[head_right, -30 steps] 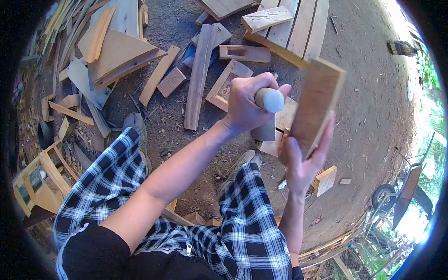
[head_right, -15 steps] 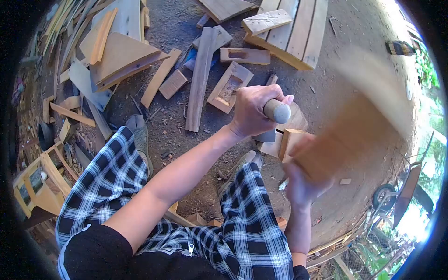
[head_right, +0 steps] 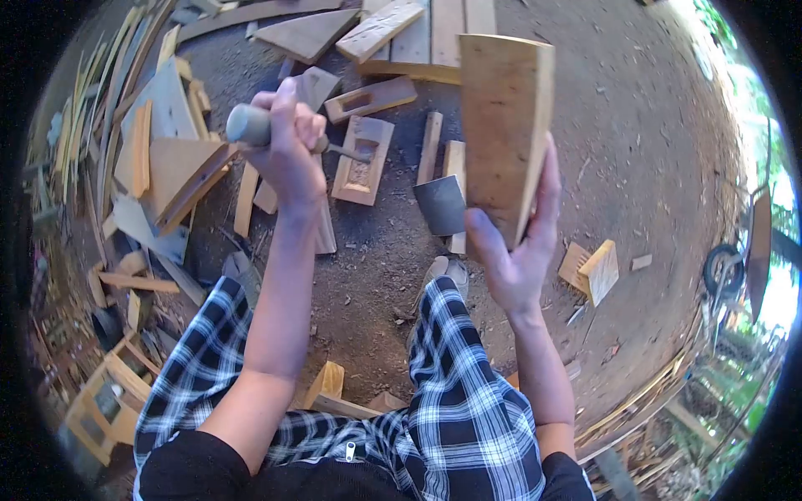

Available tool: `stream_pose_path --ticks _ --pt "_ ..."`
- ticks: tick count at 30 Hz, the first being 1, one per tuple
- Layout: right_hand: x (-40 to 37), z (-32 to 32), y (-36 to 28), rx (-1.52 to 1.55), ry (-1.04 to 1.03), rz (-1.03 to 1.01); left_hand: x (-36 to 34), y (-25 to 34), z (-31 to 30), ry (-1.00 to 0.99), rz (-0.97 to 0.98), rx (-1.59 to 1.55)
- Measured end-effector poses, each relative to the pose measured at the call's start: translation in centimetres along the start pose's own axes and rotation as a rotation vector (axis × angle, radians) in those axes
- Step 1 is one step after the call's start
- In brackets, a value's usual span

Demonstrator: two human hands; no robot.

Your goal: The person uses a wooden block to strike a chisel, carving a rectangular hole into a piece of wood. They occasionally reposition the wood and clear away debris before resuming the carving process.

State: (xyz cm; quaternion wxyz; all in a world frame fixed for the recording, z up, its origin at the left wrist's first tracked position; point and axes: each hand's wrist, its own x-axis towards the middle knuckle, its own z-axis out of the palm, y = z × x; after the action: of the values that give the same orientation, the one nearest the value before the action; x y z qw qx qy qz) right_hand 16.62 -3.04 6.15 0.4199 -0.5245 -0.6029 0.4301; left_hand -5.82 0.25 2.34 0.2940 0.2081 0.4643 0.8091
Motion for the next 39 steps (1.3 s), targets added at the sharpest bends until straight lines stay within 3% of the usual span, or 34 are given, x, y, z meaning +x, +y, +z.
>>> stream_pose_path --ticks 12,16,20,21,22,23,26,28,30,32,34,36,38,39 --pt "0.1 0.5 1.1 -0.093 -0.101 -0.057 -1.5 -1.8 -0.4 -0.061 -0.024 0.099" --pt "0.7 1.5 0.0 -0.070 -0.142 0.016 -1.7 -2.2 -0.2 -0.088 0.021 0.154" --pt "3.0 1.8 -3.4 0.084 -0.229 -0.234 -3.0 -2.4 -0.1 -0.125 -0.014 0.268" --pt "3.3 1.8 -3.6 0.054 -0.205 -0.230 -3.1 -2.6 0.2 -0.161 0.079 0.291" --pt "3.6 2.0 -3.8 -0.049 -0.205 -0.405 -3.2 -2.6 0.4 -0.189 0.181 0.321" --pt "3.8 2.1 -4.0 -0.142 -0.212 -0.584 -3.7 -2.0 -0.4 -0.278 0.064 0.420" --pt "3.9 2.5 -2.0 -0.368 -0.452 -0.291 -3.5 -2.6 0.0 -0.137 0.104 0.322" --pt "4.4 2.0 -4.0 -0.441 -0.393 -0.358 -3.5 -2.1 0.5 -0.046 0.017 0.392" --pt "4.8 1.7 -5.2 -0.149 -0.283 -0.523 -3.8 -2.7 1.1 -0.160 0.216 0.351" --pt "4.6 1.6 -5.3 -0.065 -0.273 -0.553 -3.8 -7.2 0.3 -0.348 0.371 0.325" --pt "4.6 0.8 -5.1 -0.498 -0.467 -0.402 -4.4 -5.7 1.9 -0.338 0.396 0.336" --pt "4.2 0.5 -6.2 -0.457 -0.475 -0.307 -4.7 -4.4 3.0 -0.348 0.334 0.428" --pt "4.0 0.5 -6.5 -0.009 -0.132 -0.303 -5.2 -4.4 3.2 -0.348 0.253 0.523" --pt "4.6 0.4 -5.6 0.026 -0.060 -0.479 -5.4 -4.3 3.1 -0.377 0.244 0.552"
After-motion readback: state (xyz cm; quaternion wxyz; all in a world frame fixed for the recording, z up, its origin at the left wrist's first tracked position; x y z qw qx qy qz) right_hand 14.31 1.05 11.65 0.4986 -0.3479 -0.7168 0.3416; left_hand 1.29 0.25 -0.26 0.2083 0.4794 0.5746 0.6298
